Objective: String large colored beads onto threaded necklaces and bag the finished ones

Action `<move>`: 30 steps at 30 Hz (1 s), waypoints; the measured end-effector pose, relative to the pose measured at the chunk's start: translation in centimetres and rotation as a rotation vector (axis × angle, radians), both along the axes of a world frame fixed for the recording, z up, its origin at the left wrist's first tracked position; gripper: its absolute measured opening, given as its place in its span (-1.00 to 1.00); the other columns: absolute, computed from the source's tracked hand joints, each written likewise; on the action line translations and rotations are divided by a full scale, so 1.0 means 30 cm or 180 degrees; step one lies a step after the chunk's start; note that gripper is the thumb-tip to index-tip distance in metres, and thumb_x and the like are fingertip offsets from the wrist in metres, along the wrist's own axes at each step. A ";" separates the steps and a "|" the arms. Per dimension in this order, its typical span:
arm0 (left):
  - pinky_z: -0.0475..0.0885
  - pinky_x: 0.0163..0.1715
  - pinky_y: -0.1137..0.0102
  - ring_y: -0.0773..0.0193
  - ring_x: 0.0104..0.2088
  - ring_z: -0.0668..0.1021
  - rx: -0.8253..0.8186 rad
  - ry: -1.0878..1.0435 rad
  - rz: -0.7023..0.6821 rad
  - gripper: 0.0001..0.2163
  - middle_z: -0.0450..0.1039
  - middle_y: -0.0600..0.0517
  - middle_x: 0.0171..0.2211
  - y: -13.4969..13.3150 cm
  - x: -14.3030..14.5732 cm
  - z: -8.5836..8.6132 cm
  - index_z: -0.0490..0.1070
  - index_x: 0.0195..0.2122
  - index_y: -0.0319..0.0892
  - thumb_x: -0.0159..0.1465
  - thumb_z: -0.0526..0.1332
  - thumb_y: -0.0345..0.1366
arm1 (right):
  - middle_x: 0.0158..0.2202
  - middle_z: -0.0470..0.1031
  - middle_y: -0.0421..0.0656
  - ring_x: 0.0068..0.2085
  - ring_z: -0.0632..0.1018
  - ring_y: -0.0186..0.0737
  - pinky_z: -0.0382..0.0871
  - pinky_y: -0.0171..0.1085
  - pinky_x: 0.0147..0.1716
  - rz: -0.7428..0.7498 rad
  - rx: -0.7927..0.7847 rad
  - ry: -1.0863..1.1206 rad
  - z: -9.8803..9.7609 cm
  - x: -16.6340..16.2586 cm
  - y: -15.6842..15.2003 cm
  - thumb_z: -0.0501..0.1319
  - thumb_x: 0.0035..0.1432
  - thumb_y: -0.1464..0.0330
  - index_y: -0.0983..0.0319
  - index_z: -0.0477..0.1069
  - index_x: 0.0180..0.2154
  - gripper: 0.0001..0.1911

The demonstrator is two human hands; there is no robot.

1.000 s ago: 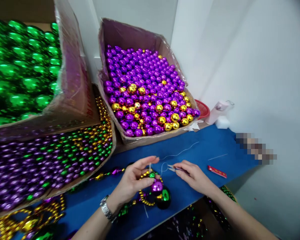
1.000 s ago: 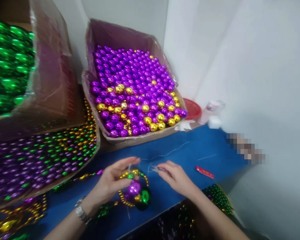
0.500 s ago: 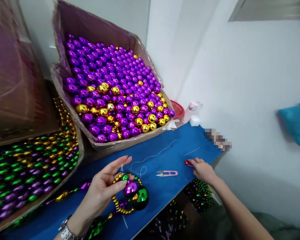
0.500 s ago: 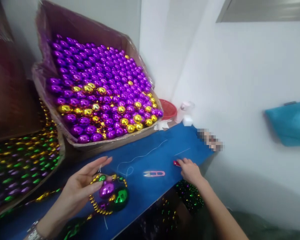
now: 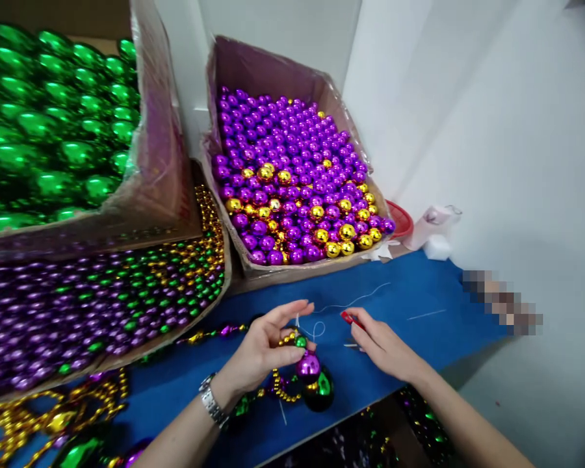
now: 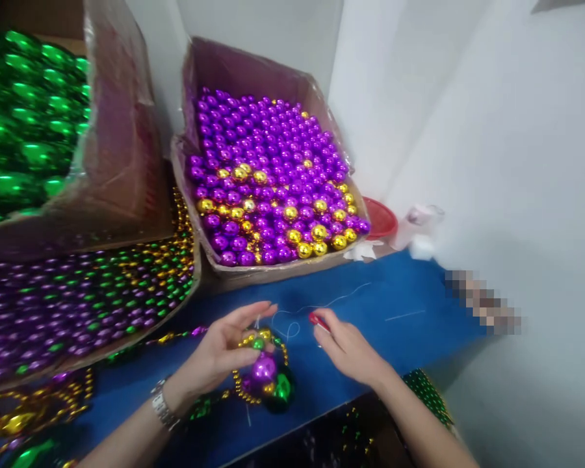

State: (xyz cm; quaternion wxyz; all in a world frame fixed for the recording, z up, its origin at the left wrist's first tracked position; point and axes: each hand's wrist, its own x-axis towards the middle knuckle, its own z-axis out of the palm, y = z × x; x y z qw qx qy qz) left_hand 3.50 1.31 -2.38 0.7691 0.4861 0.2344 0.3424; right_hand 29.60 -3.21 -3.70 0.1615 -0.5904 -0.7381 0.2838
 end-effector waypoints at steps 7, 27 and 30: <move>0.47 -0.24 0.35 0.20 -0.21 0.58 0.0157 0.0028 -0.0161 -0.40 0.11 -0.14 0.24 -0.015 -0.005 0.015 0.21 0.15 0.03 0.09 0.32 -0.45 | -0.27 0.43 -0.22 -0.29 0.46 -0.29 0.28 -0.32 -0.27 0.0884 0.0173 0.0519 0.101 -0.147 0.062 -0.06 0.35 0.28 0.14 0.26 -0.13 -0.82; 0.46 -0.18 0.30 0.20 -0.19 0.57 0.0161 -0.0122 -0.0233 -0.37 0.08 -0.14 0.25 -0.018 -0.003 -0.008 0.20 0.16 0.02 0.07 0.34 -0.48 | -0.41 0.36 -0.19 -0.31 0.37 -0.23 0.19 -0.24 -0.27 0.0591 0.0925 0.0440 0.039 -0.232 0.088 -0.07 0.28 0.37 0.20 0.22 -0.45 -0.75; 0.45 -0.19 0.33 0.21 -0.19 0.57 0.0159 -0.0109 -0.0241 -0.37 0.07 -0.14 0.25 -0.018 -0.002 -0.009 0.20 0.15 0.03 0.07 0.34 -0.49 | -0.41 0.35 -0.19 -0.30 0.36 -0.23 0.19 -0.24 -0.26 0.0617 0.0966 0.0373 0.044 -0.235 0.085 -0.04 0.27 0.37 0.20 0.21 -0.45 -0.77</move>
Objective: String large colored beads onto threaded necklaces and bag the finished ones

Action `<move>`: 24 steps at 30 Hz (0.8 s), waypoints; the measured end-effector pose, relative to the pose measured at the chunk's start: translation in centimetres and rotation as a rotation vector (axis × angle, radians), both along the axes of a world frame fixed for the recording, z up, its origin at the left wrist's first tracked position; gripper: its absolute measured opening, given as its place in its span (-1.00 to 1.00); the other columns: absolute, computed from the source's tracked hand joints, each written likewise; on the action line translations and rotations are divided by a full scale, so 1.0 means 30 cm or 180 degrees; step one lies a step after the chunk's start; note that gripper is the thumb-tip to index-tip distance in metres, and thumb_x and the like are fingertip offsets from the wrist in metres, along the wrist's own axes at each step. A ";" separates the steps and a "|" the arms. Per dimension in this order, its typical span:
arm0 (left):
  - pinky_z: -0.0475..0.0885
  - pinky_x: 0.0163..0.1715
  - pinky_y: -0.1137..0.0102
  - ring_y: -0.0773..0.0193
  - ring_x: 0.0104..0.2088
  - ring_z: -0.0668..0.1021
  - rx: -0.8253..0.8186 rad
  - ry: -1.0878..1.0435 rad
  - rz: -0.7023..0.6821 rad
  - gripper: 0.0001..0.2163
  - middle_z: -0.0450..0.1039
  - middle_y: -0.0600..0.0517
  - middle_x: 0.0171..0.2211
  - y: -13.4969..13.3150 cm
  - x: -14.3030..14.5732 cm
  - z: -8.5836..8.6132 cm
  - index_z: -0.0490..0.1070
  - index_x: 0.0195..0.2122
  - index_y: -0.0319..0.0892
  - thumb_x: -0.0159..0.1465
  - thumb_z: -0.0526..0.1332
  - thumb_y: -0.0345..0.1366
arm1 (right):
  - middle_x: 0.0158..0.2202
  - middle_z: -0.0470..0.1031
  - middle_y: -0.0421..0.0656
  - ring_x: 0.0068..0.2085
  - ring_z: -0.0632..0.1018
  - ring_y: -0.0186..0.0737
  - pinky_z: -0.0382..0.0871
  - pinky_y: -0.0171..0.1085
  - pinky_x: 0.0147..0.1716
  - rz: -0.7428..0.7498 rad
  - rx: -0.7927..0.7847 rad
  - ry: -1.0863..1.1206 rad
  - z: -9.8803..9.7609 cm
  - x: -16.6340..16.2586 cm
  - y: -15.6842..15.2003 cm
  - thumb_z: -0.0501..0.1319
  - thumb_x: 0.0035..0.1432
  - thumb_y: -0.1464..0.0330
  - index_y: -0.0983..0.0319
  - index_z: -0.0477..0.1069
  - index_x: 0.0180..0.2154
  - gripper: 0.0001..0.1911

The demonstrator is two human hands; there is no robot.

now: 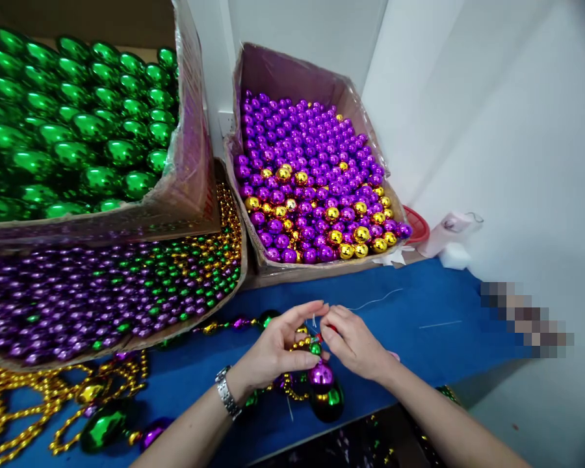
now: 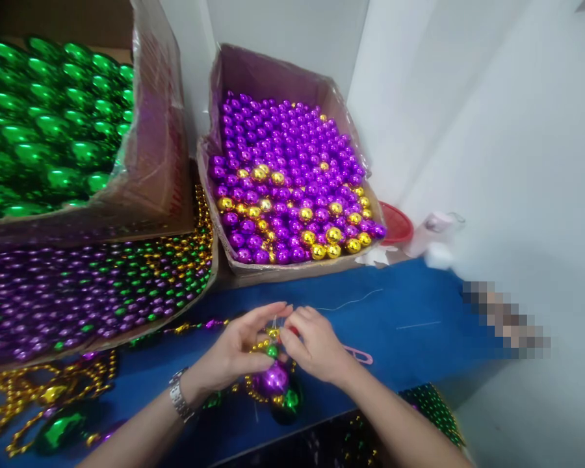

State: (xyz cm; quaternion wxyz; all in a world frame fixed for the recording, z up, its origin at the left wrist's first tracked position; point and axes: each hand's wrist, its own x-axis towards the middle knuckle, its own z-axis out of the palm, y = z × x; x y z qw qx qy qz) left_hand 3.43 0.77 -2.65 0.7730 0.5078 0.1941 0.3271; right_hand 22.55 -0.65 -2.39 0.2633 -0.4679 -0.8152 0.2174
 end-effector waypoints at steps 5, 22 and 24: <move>0.45 -0.18 0.34 0.22 -0.18 0.56 -0.0016 -0.0017 0.0023 -0.36 0.08 -0.11 0.25 -0.004 0.002 0.002 0.20 0.15 0.06 0.07 0.34 -0.49 | -0.40 0.36 -0.19 -0.30 0.36 -0.23 0.19 -0.23 -0.26 -0.0058 0.0037 -0.0121 -0.001 -0.004 -0.003 -0.02 0.26 0.38 0.20 0.23 -0.43 -0.80; 0.47 -0.26 0.42 0.28 -0.21 0.55 0.0276 0.0309 0.0146 -0.36 0.08 -0.09 0.26 -0.008 0.005 0.038 0.19 0.16 0.06 0.08 0.34 -0.44 | -0.34 0.41 -0.19 -0.24 0.39 -0.20 0.26 -0.22 -0.21 -0.0277 0.0167 -0.0349 0.012 0.023 -0.025 0.03 0.24 0.30 0.17 0.30 -0.36 -0.84; 0.49 -0.25 0.37 0.25 -0.22 0.57 0.0423 0.0367 0.0300 -0.38 0.05 -0.10 0.27 -0.007 0.011 0.069 0.18 0.17 0.07 0.10 0.33 -0.43 | -0.26 0.43 -0.18 -0.19 0.41 -0.19 0.27 -0.22 -0.18 -0.0498 0.0151 -0.0362 -0.020 0.068 -0.039 0.02 0.26 0.29 0.16 0.31 -0.25 -0.86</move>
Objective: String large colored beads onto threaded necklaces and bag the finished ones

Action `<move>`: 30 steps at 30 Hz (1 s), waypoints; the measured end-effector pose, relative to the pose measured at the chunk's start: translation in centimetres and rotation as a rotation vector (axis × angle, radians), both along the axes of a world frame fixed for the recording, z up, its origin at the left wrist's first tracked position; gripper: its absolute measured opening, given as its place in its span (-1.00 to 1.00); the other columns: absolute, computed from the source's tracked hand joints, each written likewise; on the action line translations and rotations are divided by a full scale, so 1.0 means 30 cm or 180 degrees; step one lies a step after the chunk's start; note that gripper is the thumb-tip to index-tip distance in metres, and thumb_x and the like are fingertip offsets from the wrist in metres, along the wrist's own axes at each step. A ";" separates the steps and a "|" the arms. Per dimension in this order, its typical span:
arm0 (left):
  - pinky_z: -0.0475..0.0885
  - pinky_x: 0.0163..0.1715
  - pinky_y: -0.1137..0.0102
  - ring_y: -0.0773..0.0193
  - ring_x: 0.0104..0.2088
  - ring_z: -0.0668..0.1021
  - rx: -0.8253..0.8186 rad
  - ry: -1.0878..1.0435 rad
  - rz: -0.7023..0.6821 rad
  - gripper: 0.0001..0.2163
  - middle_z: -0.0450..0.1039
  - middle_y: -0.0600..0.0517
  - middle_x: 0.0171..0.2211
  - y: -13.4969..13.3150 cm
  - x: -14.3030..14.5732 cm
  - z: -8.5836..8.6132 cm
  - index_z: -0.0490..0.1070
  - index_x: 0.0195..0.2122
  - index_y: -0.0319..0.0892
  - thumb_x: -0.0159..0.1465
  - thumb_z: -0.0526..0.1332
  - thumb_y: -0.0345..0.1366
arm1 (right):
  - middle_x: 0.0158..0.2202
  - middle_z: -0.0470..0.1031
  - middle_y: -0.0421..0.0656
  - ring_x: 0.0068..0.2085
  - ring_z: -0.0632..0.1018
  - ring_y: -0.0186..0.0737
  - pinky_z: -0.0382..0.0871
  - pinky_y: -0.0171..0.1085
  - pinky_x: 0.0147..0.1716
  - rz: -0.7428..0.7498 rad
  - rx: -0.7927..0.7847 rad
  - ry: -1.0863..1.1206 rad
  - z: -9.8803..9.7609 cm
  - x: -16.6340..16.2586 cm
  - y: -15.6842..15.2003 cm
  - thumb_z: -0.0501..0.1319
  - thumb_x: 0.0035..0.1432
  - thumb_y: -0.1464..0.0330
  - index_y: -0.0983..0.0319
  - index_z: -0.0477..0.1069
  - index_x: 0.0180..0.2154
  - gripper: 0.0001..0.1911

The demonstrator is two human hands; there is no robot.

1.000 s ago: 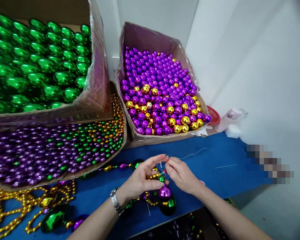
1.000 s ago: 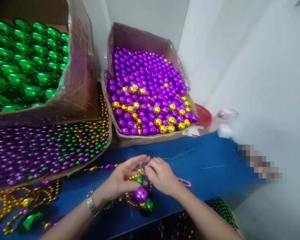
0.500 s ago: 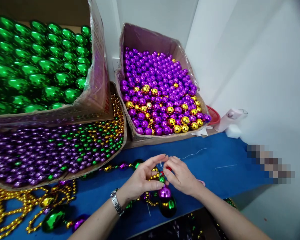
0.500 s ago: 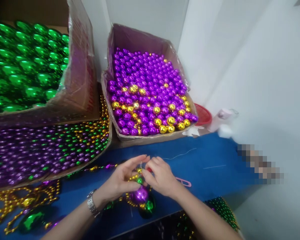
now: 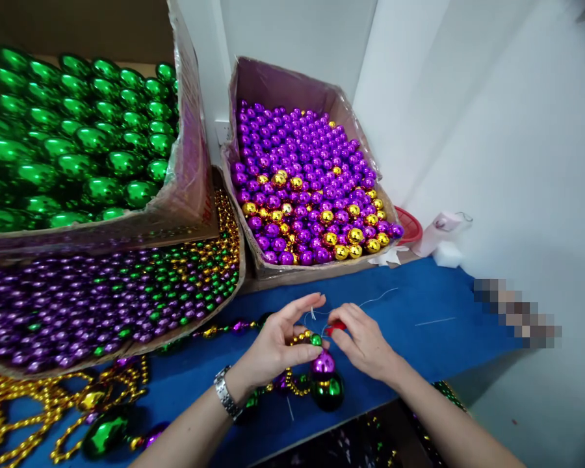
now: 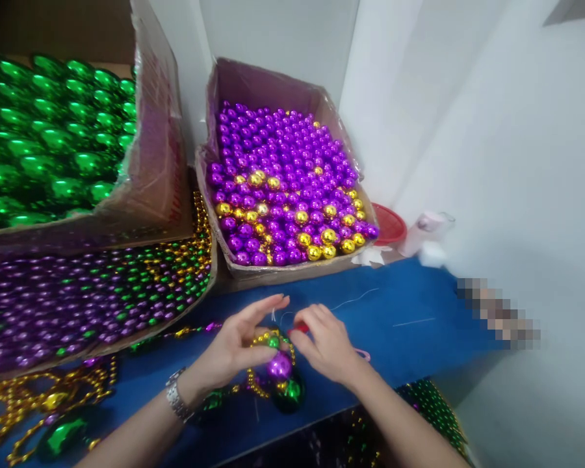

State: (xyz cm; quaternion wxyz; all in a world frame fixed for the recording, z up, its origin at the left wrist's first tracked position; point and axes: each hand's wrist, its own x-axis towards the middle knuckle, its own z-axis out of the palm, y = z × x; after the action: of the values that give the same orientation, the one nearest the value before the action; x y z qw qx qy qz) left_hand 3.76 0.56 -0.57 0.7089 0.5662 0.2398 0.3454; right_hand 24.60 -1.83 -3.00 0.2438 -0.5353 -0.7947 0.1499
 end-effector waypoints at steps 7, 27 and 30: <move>0.54 -0.49 0.50 0.13 -0.14 0.56 0.0538 -0.0316 0.0821 -0.48 0.18 -0.07 0.21 0.028 0.070 0.204 0.27 0.10 0.01 0.11 0.30 -0.43 | -0.31 0.44 -0.05 -0.20 0.43 0.02 0.31 -0.02 -0.22 -0.0899 -0.0040 -0.0052 -0.192 0.173 -0.067 0.07 0.24 0.23 0.19 0.40 -0.31 -0.79; 0.44 -0.30 0.49 -0.05 0.21 0.17 0.3997 0.0281 0.2589 -0.46 0.34 0.11 0.06 0.081 0.079 0.978 0.21 0.11 -0.33 0.05 0.19 -0.43 | 0.05 0.38 -0.09 0.04 0.43 -0.12 0.30 -0.08 0.05 0.0797 -0.0132 0.2346 0.184 -0.264 0.111 0.29 0.07 0.22 0.14 0.12 0.16 -0.34; 0.33 -0.27 0.48 -0.09 0.21 0.05 0.3672 0.0789 0.2083 -0.43 0.12 0.20 0.18 0.093 0.107 1.057 0.05 0.18 -0.32 0.10 0.05 -0.36 | 0.03 0.40 -0.13 0.00 0.46 -0.15 0.36 -0.12 -0.02 0.0977 -0.0237 0.2525 0.270 -0.319 0.120 0.30 0.06 0.19 0.12 0.21 0.10 -0.42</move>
State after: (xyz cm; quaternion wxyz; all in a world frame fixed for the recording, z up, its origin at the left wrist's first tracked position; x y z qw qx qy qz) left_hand 6.98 3.35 31.14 0.1191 0.7877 0.2557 0.5477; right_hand 15.05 1.78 5.08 0.4859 -0.3201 -0.7039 0.4074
